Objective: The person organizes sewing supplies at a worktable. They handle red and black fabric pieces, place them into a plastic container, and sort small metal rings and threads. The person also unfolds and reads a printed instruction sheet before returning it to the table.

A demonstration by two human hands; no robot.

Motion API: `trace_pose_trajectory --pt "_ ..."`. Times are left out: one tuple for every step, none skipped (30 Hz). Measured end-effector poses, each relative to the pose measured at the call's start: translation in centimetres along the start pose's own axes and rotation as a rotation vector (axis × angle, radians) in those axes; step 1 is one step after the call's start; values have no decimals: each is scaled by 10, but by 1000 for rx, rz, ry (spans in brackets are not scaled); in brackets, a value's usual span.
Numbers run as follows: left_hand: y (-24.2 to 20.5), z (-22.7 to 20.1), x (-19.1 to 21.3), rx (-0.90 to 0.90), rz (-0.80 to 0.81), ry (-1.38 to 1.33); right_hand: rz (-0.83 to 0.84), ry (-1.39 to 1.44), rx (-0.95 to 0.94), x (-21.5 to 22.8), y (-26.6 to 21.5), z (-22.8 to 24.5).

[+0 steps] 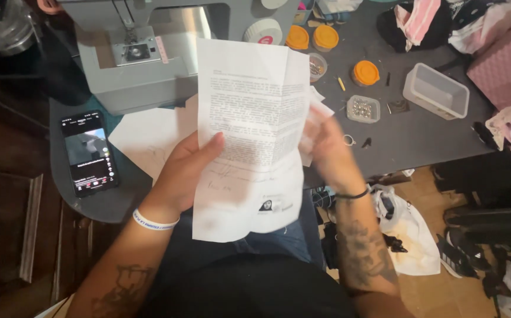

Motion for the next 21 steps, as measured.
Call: trace_pose_trajectory --pt "-1 3 0 -1 9 -19 53 97 -145 -11 -11 -20" --pt "-1 5 -1 1 11 -18 49 97 -146 -2 -21 -29" --pt "-2 5 -2 -20 9 -9 -19 -3 -227 12 -33 -44" --pt "-2 5 -2 -44 7 -1 -85 -104 -308 25 -45 -58" --pt "-1 8 1 -45 8 -2 -86 -106 -307 10 -45 -45" --pt "0 8 4 -80 -2 15 -136 -61 -243 -2 -44 -29" --pt "1 9 8 -116 -13 33 -185 -15 -178 -14 -43 -13" --pt "-2 7 9 -115 -14 30 -185 -18 -181 -17 -43 -5" --pt "-6 4 12 -140 -33 76 -178 -56 -150 -21 -42 5" --pt "-8 -1 14 -166 -52 124 -170 -93 -119 -24 -41 14" --pt "-9 1 17 -165 -53 123 -170 -93 -120 -27 -43 16" --pt "-9 0 19 -182 -45 173 -162 -110 -108 -30 -45 18" --pt "-10 0 21 -200 -37 224 -153 -128 -95 -34 -47 20" --pt "-10 2 22 -200 -37 223 -153 -128 -95 -27 -48 15" --pt "-10 3 22 -238 -13 254 -141 -125 -73 -21 -49 11" --pt "-11 3 22 -275 12 286 -130 -122 -50 -16 -50 7" --pt "-12 3 23 -275 11 287 -130 -121 -50 -15 -51 7" --pt "-12 3 23 -299 32 322 -141 -107 -54 -13 -52 6" --pt "-12 2 22 -323 53 358 -151 -94 -57 -11 -53 5" --pt "-12 4 24 -321 54 359 -153 -93 -58 -7 -53 4" --pt "-11 6 25 -316 58 345 -151 -88 -69 -4 -52 2"
Point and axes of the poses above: each hand's wrist, its own y-axis towards the middle knuckle, its own x-axis out of the back of the hand, z = x × y, the point moved 6 cm from there along y, towards the middle knuckle, and after that the axes turned 10 degrees about y, right-handed, at the moved point
